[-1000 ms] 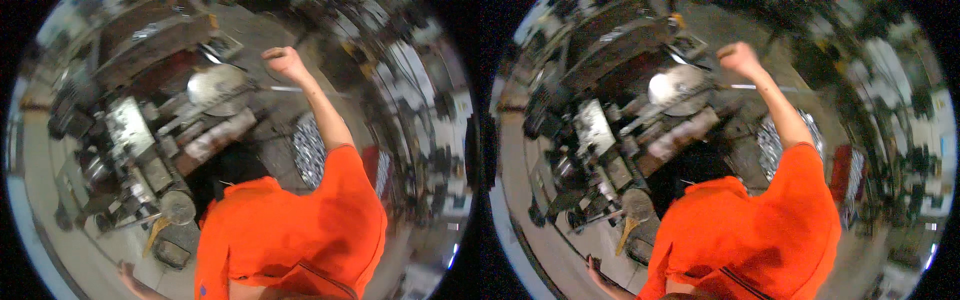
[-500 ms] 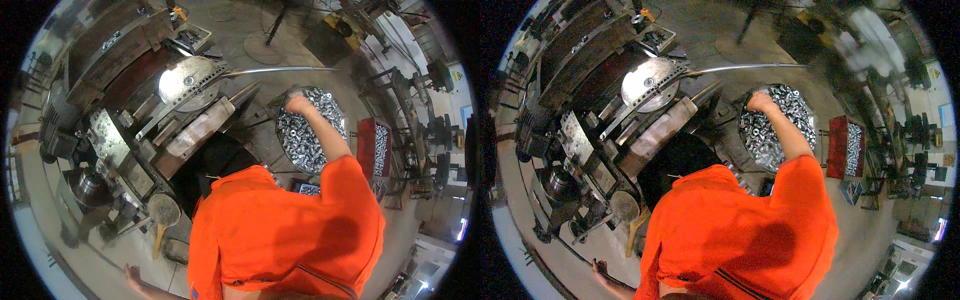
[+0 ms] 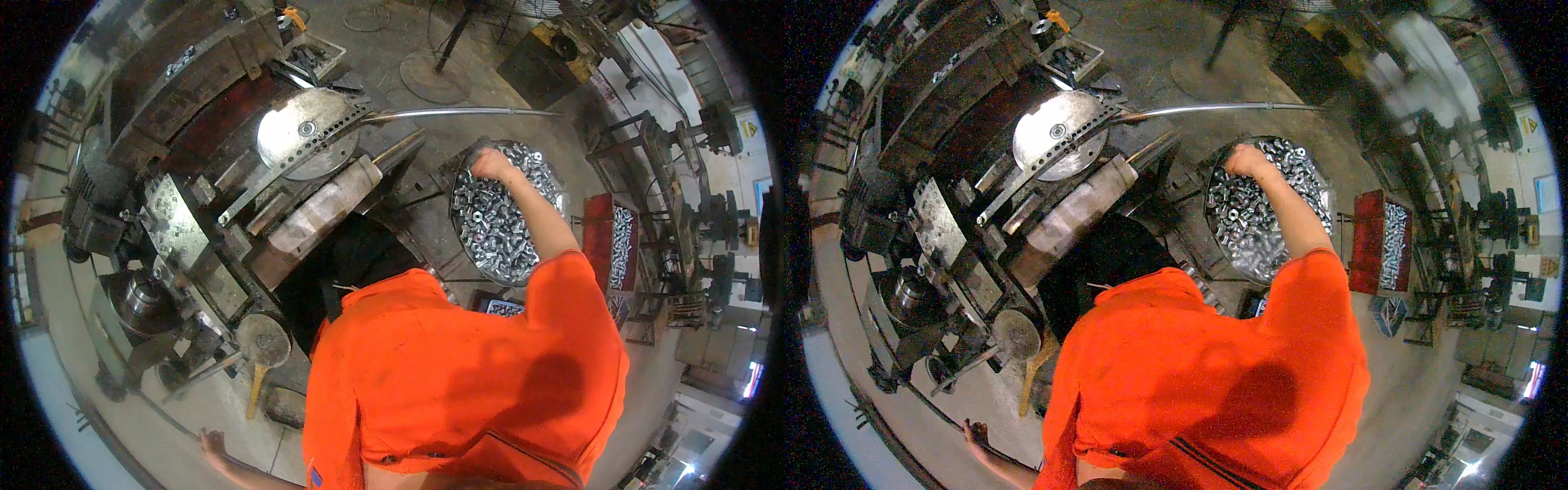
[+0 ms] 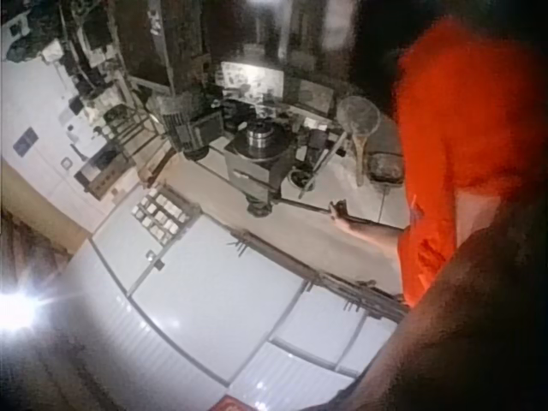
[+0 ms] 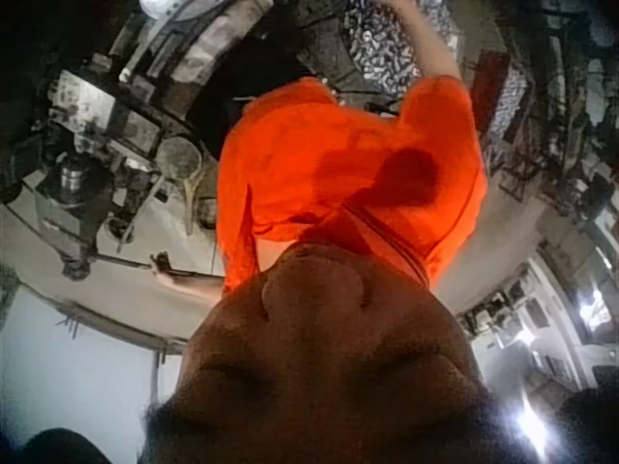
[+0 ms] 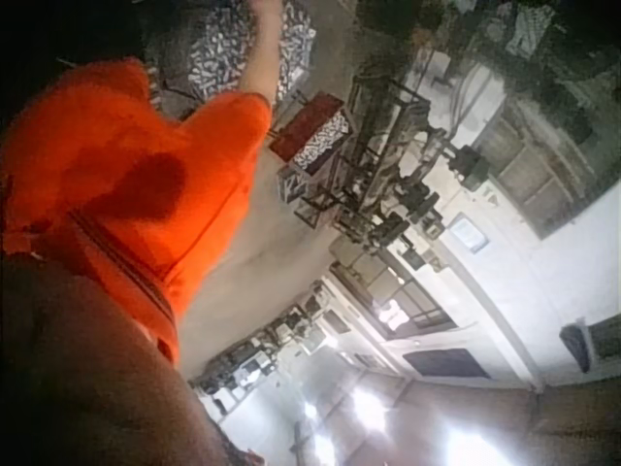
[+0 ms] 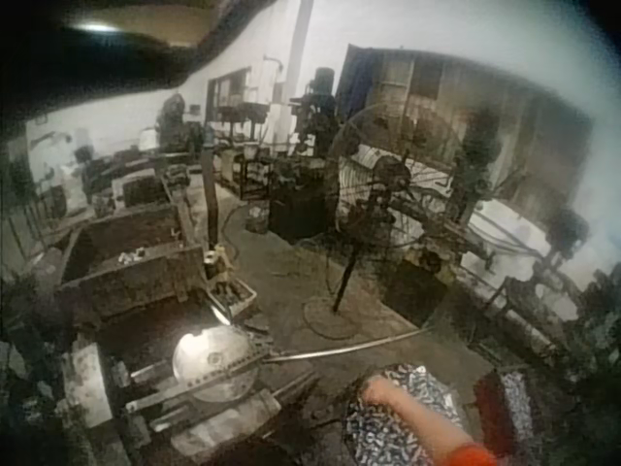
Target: The person operates a metal turning machine, repeatedly inserting small metal pieces into the chuck, engaging the machine, and removing the processed pieces. The person uses a long metal rod to assist with insertion and removal, and places the finished pieces into a nearby bin.
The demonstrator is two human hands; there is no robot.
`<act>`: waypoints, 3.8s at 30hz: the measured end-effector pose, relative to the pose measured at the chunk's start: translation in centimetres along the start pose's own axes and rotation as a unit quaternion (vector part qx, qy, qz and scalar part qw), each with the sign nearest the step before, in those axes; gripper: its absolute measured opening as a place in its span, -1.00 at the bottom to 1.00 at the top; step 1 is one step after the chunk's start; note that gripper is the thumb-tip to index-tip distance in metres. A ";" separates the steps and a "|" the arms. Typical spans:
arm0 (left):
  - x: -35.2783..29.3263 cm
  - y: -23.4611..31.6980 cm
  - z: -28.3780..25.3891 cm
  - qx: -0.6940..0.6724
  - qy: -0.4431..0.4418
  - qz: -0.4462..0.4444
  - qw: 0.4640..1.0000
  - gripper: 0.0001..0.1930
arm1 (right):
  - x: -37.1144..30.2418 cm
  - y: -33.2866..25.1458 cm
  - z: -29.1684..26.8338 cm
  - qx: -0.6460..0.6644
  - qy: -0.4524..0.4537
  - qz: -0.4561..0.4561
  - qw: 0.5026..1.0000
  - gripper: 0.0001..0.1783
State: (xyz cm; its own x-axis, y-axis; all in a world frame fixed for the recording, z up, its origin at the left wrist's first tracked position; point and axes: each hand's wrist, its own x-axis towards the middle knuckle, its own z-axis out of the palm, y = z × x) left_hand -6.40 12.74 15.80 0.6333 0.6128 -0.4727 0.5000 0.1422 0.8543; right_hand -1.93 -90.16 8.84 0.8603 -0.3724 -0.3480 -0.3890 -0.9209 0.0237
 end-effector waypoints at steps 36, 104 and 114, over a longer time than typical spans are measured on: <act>-14.0 9.5 9.8 0.727 0.093 0.130 0.667 -0.42 | -4.4 -0.9 -7.1 0.064 0.095 -0.084 0.990 -0.79; -12.0 1.0 -1.3 0.581 0.241 0.096 0.772 -0.82 | -6.5 -65.8 -21.8 0.191 0.073 -0.540 0.816 -0.70; -3.0 2.2 -11.4 0.658 0.312 0.154 0.668 -0.86 | -7.0 -65.7 -22.1 0.221 0.073 -0.547 0.804 -0.76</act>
State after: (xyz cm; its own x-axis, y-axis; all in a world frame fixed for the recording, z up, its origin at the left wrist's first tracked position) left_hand -13.88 20.11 21.58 0.6615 0.7188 0.2140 0.7491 -0.6195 -0.2348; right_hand 24.86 -29.57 30.40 0.7841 0.5936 0.1811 0.5759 -0.5871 -0.5689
